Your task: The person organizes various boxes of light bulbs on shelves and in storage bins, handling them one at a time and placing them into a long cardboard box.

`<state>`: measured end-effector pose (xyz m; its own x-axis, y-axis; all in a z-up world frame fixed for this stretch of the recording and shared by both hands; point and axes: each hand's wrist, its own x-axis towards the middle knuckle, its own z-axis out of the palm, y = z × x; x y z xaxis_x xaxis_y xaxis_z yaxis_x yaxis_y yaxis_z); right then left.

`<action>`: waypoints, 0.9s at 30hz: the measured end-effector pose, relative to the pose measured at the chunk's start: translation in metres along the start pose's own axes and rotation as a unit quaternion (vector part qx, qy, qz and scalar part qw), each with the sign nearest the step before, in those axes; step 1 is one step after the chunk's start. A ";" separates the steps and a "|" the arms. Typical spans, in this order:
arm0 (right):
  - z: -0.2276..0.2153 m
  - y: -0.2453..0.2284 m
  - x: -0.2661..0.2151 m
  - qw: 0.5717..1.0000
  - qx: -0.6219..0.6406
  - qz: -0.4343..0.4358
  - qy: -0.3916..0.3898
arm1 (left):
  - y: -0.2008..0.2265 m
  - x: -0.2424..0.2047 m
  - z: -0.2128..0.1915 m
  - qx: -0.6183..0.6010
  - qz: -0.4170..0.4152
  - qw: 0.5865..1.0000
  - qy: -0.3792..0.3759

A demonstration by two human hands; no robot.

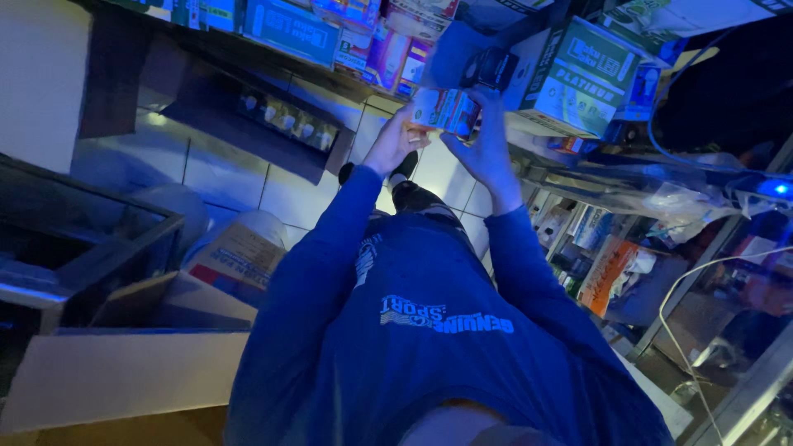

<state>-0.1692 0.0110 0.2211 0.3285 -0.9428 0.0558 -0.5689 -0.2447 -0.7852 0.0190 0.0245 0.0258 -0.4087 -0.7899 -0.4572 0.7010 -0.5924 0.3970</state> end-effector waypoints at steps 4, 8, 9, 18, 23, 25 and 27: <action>-0.029 -0.013 0.023 0.990 -0.127 -0.053 0.030 | -0.012 0.045 0.013 -0.042 0.011 0.999 0.025; -0.050 -0.021 0.039 0.978 -0.181 -0.086 0.050 | -0.025 0.064 0.025 -0.025 0.019 0.998 0.063; -0.052 -0.022 0.042 0.978 -0.177 -0.093 0.059 | -0.027 0.065 0.027 -0.021 0.025 0.998 0.059; -0.082 -0.025 0.035 0.937 -0.318 -0.073 0.128 | -0.033 0.069 0.034 0.069 0.032 0.994 0.084; -0.127 -0.015 0.013 0.957 -0.228 -0.040 0.176 | -0.038 0.082 0.054 0.107 0.046 0.992 0.042; -0.137 -0.008 0.004 0.962 -0.160 -0.023 0.220 | -0.042 0.085 0.061 0.200 0.119 0.973 0.006; -0.137 -0.003 -0.005 0.961 -0.042 0.019 0.272 | -0.044 0.090 0.068 0.242 0.175 0.954 -0.023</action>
<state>-0.2721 -0.0141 0.3077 -0.1236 -0.9245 0.3605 -0.6386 -0.2039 -0.7421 -0.0883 -0.0317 0.0208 -0.2326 -0.9523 -0.1974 0.4518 -0.2856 0.8452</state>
